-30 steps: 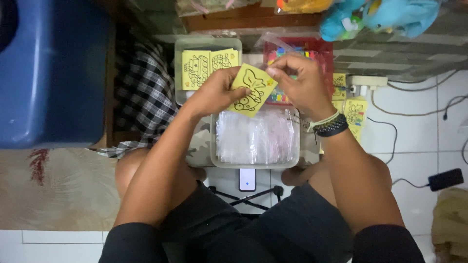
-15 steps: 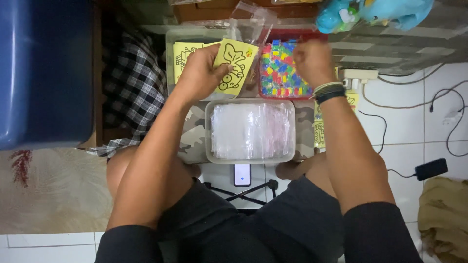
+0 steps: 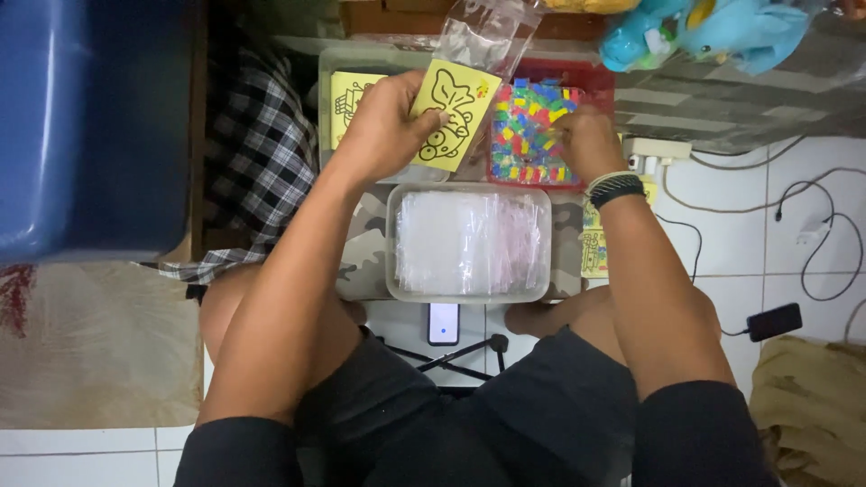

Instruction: The person places small yellow drawing cards into plastic bags and adds small multicolored plastic pieces by hand.

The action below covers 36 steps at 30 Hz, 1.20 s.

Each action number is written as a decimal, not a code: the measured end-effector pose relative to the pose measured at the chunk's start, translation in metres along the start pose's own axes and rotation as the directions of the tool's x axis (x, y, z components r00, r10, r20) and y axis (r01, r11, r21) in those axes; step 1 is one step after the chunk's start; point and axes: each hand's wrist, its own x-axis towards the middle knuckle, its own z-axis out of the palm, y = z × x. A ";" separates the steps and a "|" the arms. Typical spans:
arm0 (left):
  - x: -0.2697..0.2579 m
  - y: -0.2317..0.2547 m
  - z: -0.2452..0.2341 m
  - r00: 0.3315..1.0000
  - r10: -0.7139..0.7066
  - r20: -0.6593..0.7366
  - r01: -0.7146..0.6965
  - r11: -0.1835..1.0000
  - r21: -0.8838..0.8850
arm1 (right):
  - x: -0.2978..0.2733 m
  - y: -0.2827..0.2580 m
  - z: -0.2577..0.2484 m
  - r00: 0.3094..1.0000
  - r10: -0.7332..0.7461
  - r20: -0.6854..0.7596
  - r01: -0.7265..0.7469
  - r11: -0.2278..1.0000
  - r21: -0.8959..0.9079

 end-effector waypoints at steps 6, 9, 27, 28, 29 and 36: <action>-0.002 -0.001 0.002 1.000 -0.010 0.015 0.010 1.000 -0.009 | -0.009 -0.018 -0.027 0.994 0.082 0.076 -0.082 0.997 -0.004; 0.000 -0.003 0.003 1.000 0.006 0.006 -0.005 0.999 -0.032 | -0.005 -0.013 -0.032 0.999 0.020 -0.032 -0.017 0.995 0.099; 0.001 -0.012 0.027 0.979 0.192 0.075 -0.196 0.978 0.064 | -0.034 -0.109 -0.152 0.814 0.003 -0.581 0.438 0.654 0.616; 0.001 -0.013 0.028 0.980 0.183 0.081 -0.189 0.979 0.072 | -0.034 -0.109 -0.151 0.822 -0.007 -0.569 0.424 0.676 0.603; 0.001 -0.015 0.029 0.981 0.173 0.087 -0.180 0.980 0.079 | -0.034 -0.109 -0.150 0.831 -0.017 -0.556 0.409 0.696 0.590; 0.002 -0.015 0.036 0.982 0.151 0.112 -0.159 0.985 0.060 | -0.036 -0.114 -0.153 0.897 -0.134 -0.421 0.386 0.703 0.598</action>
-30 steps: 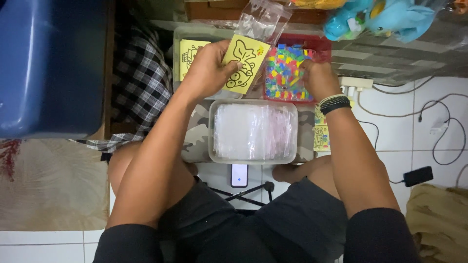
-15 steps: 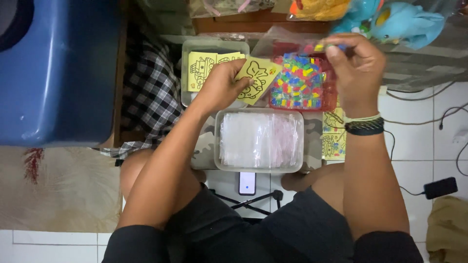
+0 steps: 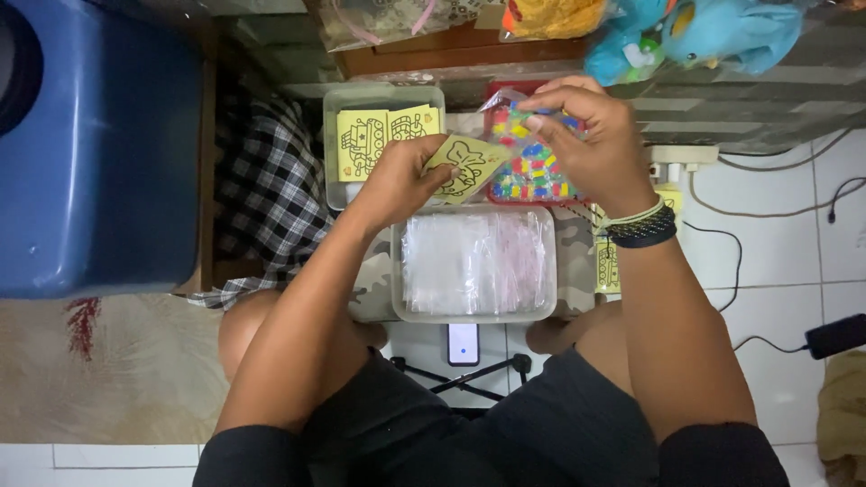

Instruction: The person places small yellow drawing cards into plastic bags and adds small multicolored plastic pieces by hand.

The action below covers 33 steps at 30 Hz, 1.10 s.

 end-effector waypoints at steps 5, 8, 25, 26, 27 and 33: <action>0.001 0.001 0.003 0.997 -0.036 0.071 0.037 0.999 -0.016 | 0.000 -0.007 0.007 0.996 0.075 0.039 -0.075 0.997 -0.014; 0.001 0.001 0.005 0.996 -0.013 0.093 0.017 0.999 -0.049 | 0.000 -0.005 0.016 0.999 0.010 0.040 -0.008 0.999 -0.041; 0.001 0.003 0.009 0.996 0.040 0.081 0.009 0.851 -0.525 | 0.005 -0.012 0.014 0.961 -0.065 -0.270 0.142 0.951 0.276; 0.002 -0.001 0.010 0.996 0.052 0.066 -0.006 0.830 -0.558 | 0.003 -0.008 0.014 0.962 0.002 -0.274 0.114 0.907 0.406; 0.002 -0.002 0.010 0.997 0.052 0.064 -0.007 0.829 -0.559 | 0.004 -0.010 0.014 0.962 0.000 -0.272 0.115 0.907 0.406; 0.004 -0.002 0.010 0.998 0.066 -0.005 -0.058 0.832 -0.553 | 0.003 -0.021 0.016 0.965 0.253 0.066 -0.257 0.869 0.423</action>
